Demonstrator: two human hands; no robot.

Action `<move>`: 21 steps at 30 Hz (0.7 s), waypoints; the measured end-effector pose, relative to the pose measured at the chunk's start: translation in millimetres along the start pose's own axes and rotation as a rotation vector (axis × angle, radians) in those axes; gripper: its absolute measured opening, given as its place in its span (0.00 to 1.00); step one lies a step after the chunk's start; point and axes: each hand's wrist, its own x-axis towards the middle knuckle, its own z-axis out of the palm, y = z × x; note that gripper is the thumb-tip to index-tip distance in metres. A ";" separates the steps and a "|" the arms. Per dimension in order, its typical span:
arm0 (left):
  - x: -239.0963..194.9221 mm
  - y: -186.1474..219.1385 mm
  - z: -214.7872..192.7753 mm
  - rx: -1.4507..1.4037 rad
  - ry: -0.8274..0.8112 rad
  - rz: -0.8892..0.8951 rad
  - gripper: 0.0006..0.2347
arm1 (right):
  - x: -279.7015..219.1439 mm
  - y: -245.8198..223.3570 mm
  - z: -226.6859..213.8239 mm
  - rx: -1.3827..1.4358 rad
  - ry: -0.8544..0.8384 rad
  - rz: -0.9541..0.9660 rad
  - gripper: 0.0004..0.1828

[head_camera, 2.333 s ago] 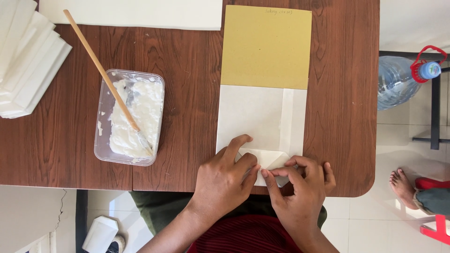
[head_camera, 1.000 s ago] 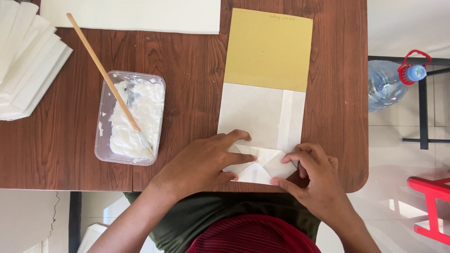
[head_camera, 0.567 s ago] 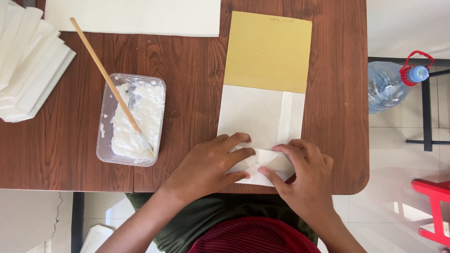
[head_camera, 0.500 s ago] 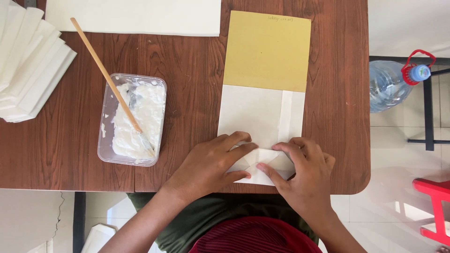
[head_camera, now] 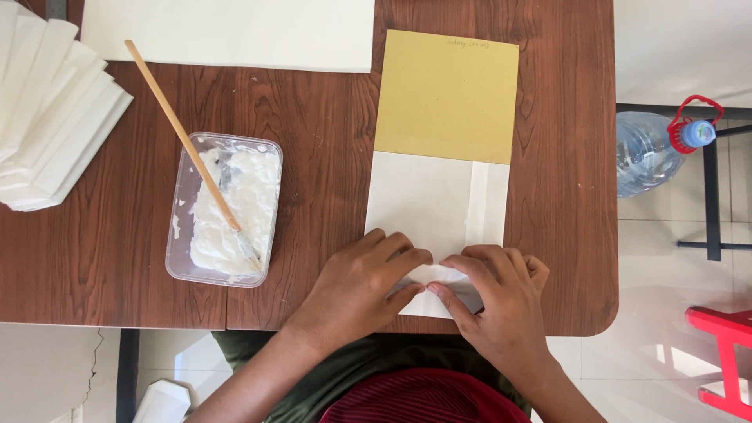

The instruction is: The person applies white adhesive to folded white paper using a brush and presses the edges together. They then place a yellow cardboard template over the paper and smooth it down.

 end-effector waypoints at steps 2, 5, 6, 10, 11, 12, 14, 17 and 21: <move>-0.6 4.8 1.8 0.051 0.087 0.061 0.09 | -0.4 -2.4 1.0 0.006 0.028 -0.024 0.13; -3.3 11.1 3.4 0.020 0.183 0.137 0.05 | -3.5 -3.6 3.1 0.005 0.131 -0.086 0.09; -6.4 11.7 5.3 0.074 0.219 0.156 0.05 | -5.8 -2.0 3.7 0.012 0.165 -0.125 0.08; -19.7 8.1 6.1 0.168 0.234 0.207 0.06 | -6.3 -2.3 0.5 0.025 0.214 -0.213 0.15; -22.5 8.7 3.5 0.168 0.234 0.210 0.06 | -6.3 -3.3 -2.2 0.023 0.215 -0.211 0.15; -25.2 9.5 0.8 0.170 0.212 0.219 0.02 | -6.2 -4.3 -5.2 0.022 0.220 -0.242 0.13; -31.4 10.3 -2.4 0.176 0.191 0.229 0.07 | -8.7 -3.6 -9.6 0.022 0.227 -0.274 0.12; -45.2 10.5 0.6 0.258 0.157 0.260 0.15 | -21.4 0.1 -11.3 0.027 0.219 -0.319 0.07; -62.3 9.3 18.7 0.479 0.168 0.246 0.15 | -43.0 2.1 -5.4 -0.044 0.182 -0.286 0.12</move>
